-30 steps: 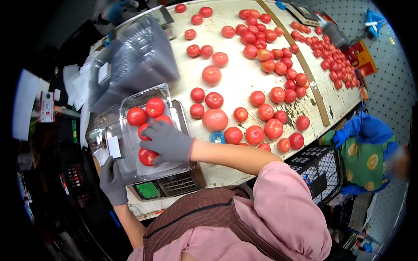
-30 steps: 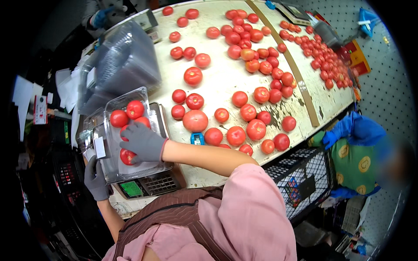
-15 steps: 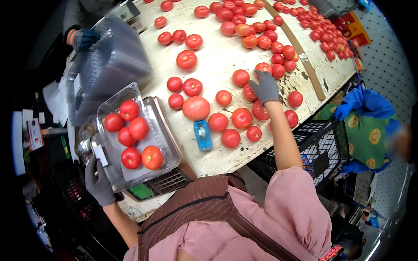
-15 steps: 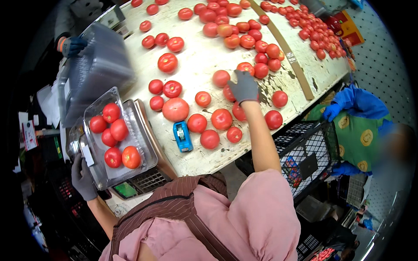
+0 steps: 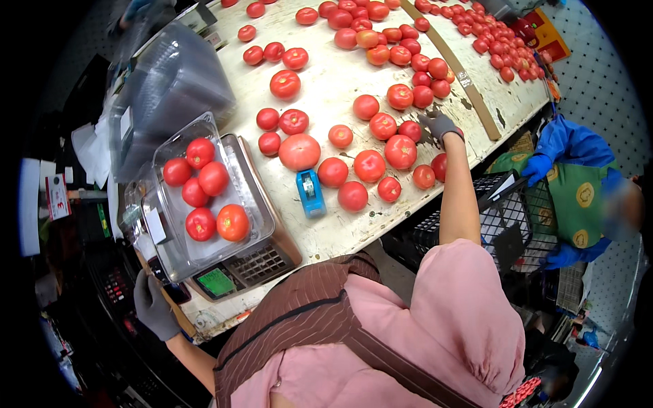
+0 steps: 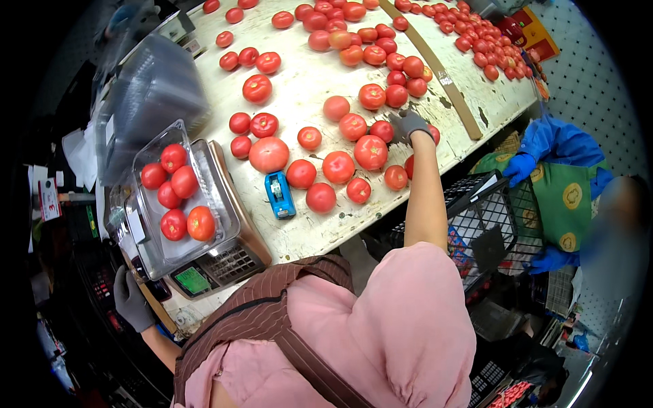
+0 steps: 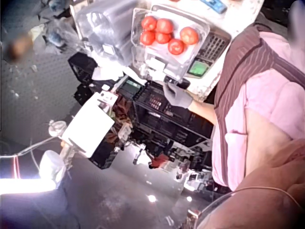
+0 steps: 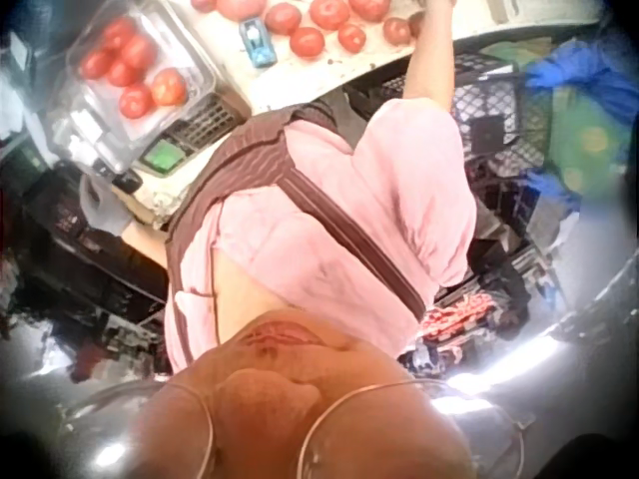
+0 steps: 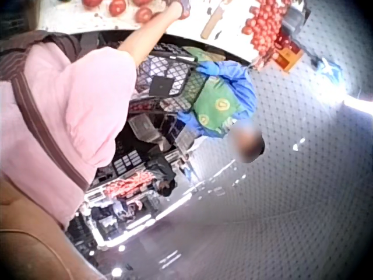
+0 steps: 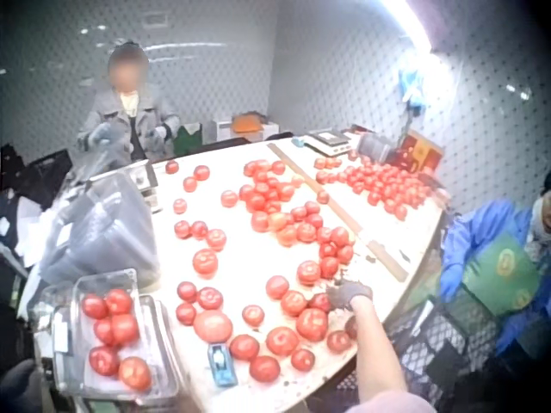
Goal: The person selects red tomatoes from a large pile on a table and places them into clear plastic containers. They weigh the filled containers on a digital scale, apply a label, and then place the sealed packages into black crates. The process is repeated continuously with other workers visible in the background.
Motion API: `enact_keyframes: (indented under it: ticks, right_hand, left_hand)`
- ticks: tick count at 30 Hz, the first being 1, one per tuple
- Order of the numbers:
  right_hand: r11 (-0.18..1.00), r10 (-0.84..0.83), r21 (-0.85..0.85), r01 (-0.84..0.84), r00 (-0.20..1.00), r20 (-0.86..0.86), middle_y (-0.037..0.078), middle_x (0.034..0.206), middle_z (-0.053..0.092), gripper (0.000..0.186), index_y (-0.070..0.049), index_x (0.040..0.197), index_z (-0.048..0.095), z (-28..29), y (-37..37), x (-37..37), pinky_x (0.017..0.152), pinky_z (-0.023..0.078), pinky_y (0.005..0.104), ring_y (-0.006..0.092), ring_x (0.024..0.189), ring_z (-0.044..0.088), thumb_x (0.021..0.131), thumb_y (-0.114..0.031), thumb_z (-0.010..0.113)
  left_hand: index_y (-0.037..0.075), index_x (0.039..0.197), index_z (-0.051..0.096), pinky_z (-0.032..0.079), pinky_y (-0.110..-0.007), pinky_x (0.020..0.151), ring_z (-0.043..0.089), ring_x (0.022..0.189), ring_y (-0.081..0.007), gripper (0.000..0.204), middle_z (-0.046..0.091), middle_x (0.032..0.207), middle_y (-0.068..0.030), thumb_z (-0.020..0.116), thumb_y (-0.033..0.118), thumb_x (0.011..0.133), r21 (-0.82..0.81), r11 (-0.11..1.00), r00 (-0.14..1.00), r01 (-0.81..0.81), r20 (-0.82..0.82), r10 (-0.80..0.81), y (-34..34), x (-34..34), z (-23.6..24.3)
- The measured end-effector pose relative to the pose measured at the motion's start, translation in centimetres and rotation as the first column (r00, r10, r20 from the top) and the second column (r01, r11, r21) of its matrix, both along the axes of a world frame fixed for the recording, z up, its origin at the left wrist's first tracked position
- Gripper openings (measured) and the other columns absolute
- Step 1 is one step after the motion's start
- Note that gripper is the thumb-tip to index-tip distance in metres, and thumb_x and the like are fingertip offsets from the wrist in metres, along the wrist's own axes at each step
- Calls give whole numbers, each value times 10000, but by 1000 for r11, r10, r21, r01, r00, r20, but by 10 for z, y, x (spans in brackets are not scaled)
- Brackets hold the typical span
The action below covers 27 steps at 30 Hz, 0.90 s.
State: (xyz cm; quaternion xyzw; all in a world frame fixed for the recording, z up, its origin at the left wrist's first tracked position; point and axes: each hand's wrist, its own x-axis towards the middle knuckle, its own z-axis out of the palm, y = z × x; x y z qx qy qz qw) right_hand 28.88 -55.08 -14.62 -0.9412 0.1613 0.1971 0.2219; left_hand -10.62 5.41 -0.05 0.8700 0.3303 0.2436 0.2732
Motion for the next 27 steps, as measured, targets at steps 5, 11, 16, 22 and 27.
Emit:
enact_keyframes:
  ticks: [5, 11, 16, 22, 27]
  right_hand:
    - [982, 152, -139, -129, 974, 167, 235, 1080, 616, 537, -75, 1125, 585, -101, 1, 14, 844, 478, 428, 350, 979, 603, 745, -454, 601]
    - [700, -419, 714, -24, 795, 438, 115, 977, 570, 634, -59, 1208, 442, 29, 115, -17, 555, 543, 291, 174, 803, 604, 755, -380, 746]
    - [498, 147, 618, -608, 762, 631, 106, 1086, 563, 603, -40, 1177, 498, 123, 291, -147, 797, 520, 355, 213, 976, 583, 725, -297, 803]
    - [469, 227, 173, -866, 307, 924, 135, 1064, 581, 558, -54, 1136, 553, 128, 412, -187, 827, 482, 378, 300, 986, 576, 696, -306, 786]
    - [503, 389, 140, -853, 368, 844, 121, 904, 662, 328, -58, 921, 676, 122, 386, -178, 740, 490, 381, 269, 813, 624, 741, -322, 748]
  left_hand:
    - [-22, 1086, 643, 487, -287, 821, 638, 902, -171, 232, 678, 1001, -121, 626, 43, 863, 91, 987, 991, 134, 9, -135, -17, 27, 2]
    - [26, 1033, 675, 505, -255, 707, 657, 788, -149, 204, 685, 916, -100, 661, 46, 831, 190, 977, 985, 97, 125, -122, -10, -5, 11]
    - [21, 1033, 674, 513, -273, 704, 662, 787, -165, 213, 686, 911, -119, 670, 40, 820, 162, 983, 985, 90, 133, -112, -11, -21, 0]
    - [30, 1030, 671, 515, -284, 689, 664, 771, -192, 219, 680, 909, -123, 676, 44, 812, 189, 972, 970, 142, 170, -175, -8, -25, 7]
    - [19, 1072, 668, 512, -254, 778, 655, 858, -141, 226, 688, 955, -91, 662, 54, 848, 161, 984, 989, 74, 117, -94, 2, -47, 4]
